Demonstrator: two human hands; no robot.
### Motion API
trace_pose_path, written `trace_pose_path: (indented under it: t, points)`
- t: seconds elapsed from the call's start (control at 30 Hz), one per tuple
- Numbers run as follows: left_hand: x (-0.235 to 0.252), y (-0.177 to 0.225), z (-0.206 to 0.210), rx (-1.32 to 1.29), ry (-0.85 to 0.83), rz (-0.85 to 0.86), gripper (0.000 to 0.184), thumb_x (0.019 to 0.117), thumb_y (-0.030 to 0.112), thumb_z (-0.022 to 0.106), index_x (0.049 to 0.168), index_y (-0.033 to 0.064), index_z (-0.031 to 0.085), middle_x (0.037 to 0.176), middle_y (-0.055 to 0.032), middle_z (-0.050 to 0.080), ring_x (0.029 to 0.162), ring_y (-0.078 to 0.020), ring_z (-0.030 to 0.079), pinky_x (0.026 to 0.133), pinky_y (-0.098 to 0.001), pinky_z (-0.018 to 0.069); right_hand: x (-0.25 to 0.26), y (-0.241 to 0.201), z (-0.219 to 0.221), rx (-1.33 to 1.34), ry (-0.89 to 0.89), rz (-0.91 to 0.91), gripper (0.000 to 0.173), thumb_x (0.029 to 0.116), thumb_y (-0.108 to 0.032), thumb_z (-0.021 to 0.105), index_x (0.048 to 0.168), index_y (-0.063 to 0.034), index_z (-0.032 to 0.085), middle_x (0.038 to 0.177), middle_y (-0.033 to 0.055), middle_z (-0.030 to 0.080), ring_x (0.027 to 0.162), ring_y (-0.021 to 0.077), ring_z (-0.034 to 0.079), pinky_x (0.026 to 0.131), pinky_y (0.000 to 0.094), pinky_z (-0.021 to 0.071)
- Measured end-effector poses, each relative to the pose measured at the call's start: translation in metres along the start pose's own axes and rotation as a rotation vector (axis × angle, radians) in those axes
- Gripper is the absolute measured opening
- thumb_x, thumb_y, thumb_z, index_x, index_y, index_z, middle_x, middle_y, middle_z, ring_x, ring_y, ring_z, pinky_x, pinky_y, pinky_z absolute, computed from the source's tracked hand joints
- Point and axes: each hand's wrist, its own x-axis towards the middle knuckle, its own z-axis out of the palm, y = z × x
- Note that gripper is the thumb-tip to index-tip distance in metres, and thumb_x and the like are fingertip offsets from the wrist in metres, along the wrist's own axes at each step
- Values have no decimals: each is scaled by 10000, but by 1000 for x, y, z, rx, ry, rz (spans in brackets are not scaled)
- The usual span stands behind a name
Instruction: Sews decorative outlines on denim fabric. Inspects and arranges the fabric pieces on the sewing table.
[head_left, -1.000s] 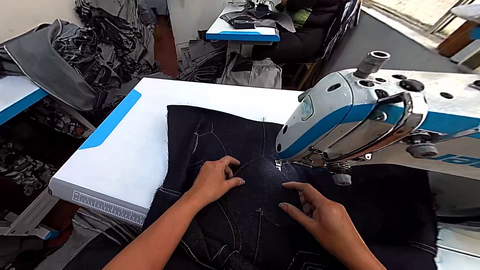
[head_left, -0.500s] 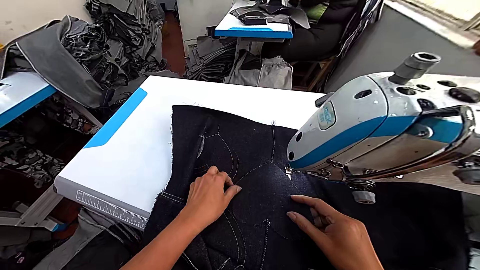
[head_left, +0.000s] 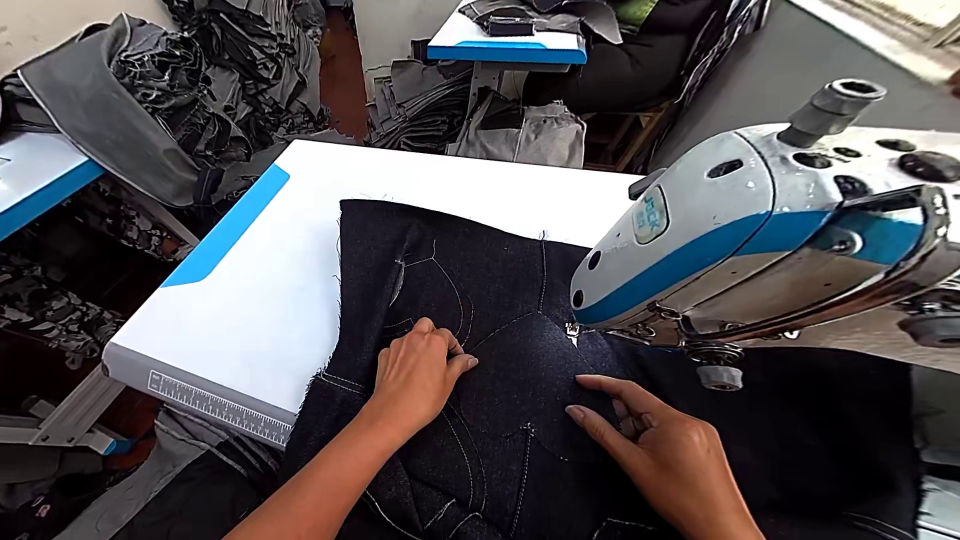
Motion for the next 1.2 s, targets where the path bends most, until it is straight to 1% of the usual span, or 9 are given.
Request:
trace_pose_path:
  t: [0.07,0.2,0.33,0.53,0.63,0.83,1.2]
  points:
    - [2,0,0,4,-5,2,322,981,405,675,1025,95,752,1000,-96,651,875,-253,656,749,-469,523,1,0,0,-6,4,10,448,863,-464,661,1131,-120,763,609,-99,499,479,-25,353,455,181,283]
    - [3,2,0,27,-9,0,326,1003,395,644,1033,84,740,1007,-100,640,871,-258,647,744,-472,515,3,-1,1,-12,5,19,431,866,-462,663,1145,-148,762,612,-108,494,472,-21,365,446,183,295]
    - [3,1,1,15,15,8,333,1013,388,631,1040,73,735,1005,-118,650,873,-281,654,748,-497,516,3,0,1,-21,0,11,451,884,-468,638,1149,-124,761,608,-84,510,475,1,382,451,209,316]
    - [5,-3,2,3,45,26,324,993,399,660,1022,87,745,968,-108,660,861,-275,660,725,-489,515,3,1,1,-11,-2,9,451,881,-463,638,1143,-117,762,606,-91,512,474,-13,372,450,196,301]
    - [7,-3,0,-3,17,6,342,989,416,657,1050,92,745,994,-107,669,903,-272,663,765,-494,514,2,1,1,-22,-5,1,449,881,-461,638,1146,-122,764,612,-94,506,480,-13,367,456,195,293]
    - [7,-3,2,6,50,18,337,979,422,666,1033,100,750,954,-91,660,857,-258,654,730,-477,503,2,1,0,-32,-5,0,448,873,-462,642,1146,-127,760,610,-101,485,479,-16,362,453,191,287]
    - [7,-3,3,-1,77,28,320,962,433,688,1012,125,756,914,-67,656,818,-236,643,703,-465,489,1,2,-2,-11,-8,9,415,869,-431,651,1128,-126,763,619,-101,496,479,-23,368,449,183,290]
